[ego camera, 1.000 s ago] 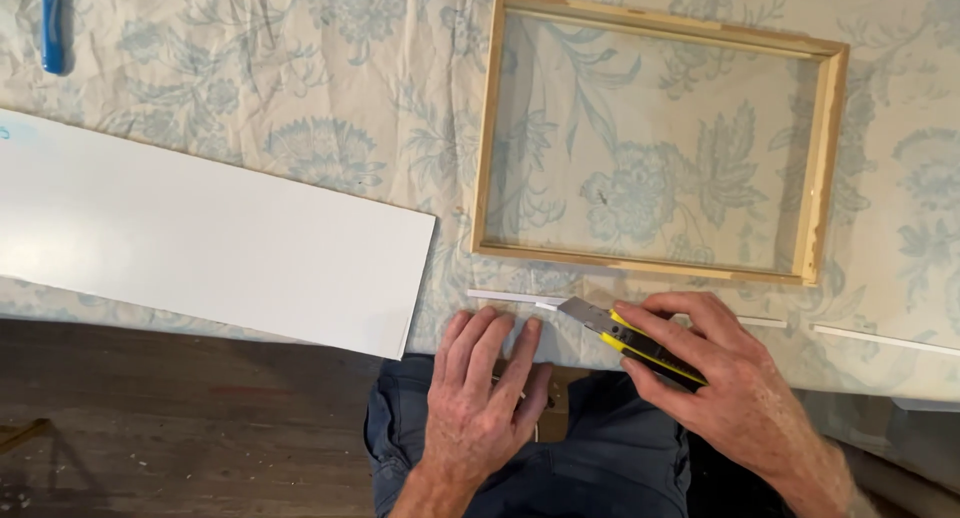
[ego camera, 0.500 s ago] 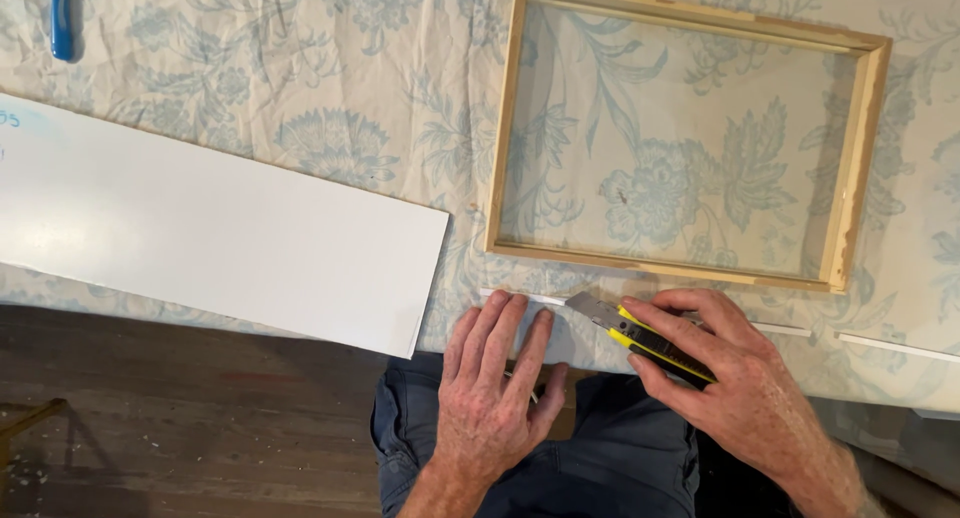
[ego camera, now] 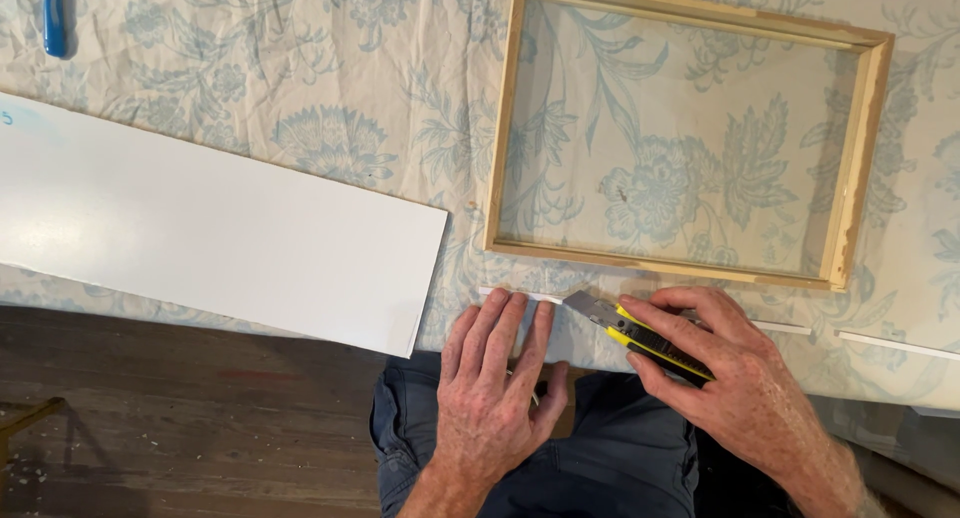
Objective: The person uses a utility knife to cut white plastic strips to length, then fits them into a wooden picture frame. They repeat the cutting and fitting process for multiple strips, checking fit by placing them inside the frame.
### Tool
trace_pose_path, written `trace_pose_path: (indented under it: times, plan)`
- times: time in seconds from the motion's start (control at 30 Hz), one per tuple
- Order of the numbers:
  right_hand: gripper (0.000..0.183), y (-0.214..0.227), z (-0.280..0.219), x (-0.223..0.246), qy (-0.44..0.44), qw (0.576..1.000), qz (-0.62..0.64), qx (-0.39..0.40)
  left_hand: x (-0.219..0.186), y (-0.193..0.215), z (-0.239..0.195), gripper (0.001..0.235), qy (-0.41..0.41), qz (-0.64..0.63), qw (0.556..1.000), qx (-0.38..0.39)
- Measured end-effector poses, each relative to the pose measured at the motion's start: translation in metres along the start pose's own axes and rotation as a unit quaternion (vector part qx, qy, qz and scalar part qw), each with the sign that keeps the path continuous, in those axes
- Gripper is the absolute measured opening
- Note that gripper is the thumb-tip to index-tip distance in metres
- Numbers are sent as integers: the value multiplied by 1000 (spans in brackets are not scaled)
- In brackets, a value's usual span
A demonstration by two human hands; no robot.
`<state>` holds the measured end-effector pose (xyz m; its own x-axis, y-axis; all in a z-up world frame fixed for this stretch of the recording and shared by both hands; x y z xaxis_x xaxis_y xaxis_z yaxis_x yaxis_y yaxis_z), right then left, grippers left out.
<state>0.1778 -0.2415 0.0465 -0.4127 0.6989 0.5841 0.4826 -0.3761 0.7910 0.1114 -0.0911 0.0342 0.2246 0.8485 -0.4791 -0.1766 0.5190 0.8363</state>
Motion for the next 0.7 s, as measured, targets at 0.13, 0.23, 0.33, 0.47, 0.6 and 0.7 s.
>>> trace_pose_path:
  times: [0.13,0.23,0.33,0.47,0.6,0.7]
  plan:
    - [48,0,0,0,-7,1000,-6,2,0,-1,-1,43,2,-6,1000,2]
    - [47,0,0,0,-10,1000,-3,4,-1,1,1,41,0,-4,1000,-3]
    - [47,0,1,0,-11,1000,-1,4,-1,0,2,39,6,5,1000,8]
    - [48,0,1,0,-14,1000,-6,8,-1,0,3,42,9,12,1000,3]
    - [47,1,1,2,-4,1000,-8,3,-2,-2,2,45,12,19,1000,13]
    - [47,1,1,3,-5,1000,-10,2,-3,-1,3,45,12,21,1000,14]
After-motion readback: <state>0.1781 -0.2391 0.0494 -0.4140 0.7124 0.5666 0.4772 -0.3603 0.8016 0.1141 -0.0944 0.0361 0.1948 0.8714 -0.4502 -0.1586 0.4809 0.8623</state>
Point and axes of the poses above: each hand's wrist, its own z-axis towards the middle knuckle, its own y-axis out of the back of the hand, x = y × z, the point moved 9 cm from there along z, towards the middle knuckle, and after that the axes turned 7 degrees about x, right-handed, at the moved point
